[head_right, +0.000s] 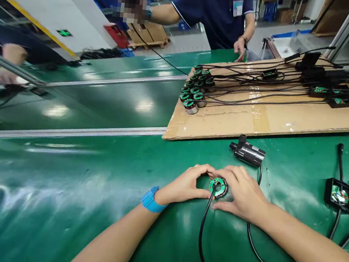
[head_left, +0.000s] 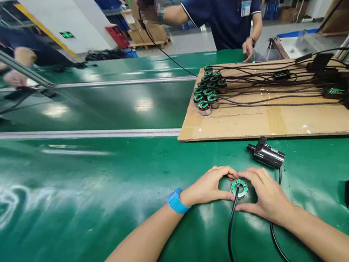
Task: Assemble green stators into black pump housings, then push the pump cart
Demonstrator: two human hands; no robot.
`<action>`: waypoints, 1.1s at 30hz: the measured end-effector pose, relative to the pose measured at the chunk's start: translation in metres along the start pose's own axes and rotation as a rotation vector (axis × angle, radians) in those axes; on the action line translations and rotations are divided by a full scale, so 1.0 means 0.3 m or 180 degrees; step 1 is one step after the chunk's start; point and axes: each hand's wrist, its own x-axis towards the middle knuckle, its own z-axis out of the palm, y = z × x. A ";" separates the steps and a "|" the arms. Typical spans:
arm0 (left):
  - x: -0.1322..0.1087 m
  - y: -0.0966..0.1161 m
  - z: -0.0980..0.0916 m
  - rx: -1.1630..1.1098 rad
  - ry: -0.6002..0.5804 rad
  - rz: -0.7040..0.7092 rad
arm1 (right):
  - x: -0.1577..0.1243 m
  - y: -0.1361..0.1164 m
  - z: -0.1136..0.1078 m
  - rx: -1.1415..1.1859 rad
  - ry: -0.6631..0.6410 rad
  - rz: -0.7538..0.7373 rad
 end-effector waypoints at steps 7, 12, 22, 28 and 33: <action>0.008 0.014 -0.010 0.0208 -0.0198 0.0240 | 0.000 -0.116 -0.028 -0.0192 0.0472 -0.1336; 0.005 0.022 -0.007 0.0207 -0.0130 0.0184 | 0.014 -0.064 -0.056 0.1128 0.0780 0.0337; -0.002 0.006 -0.028 0.0075 -0.0121 0.0333 | 0.021 -0.033 -0.015 0.1827 0.0100 0.0935; 0.004 -0.006 -0.046 -0.0277 -0.0173 0.0374 | 0.022 -0.026 -0.029 0.1824 0.0075 0.0770; 0.003 -0.007 -0.044 -0.0338 -0.0107 0.0277 | 0.010 -0.029 -0.016 0.1212 0.0050 0.0375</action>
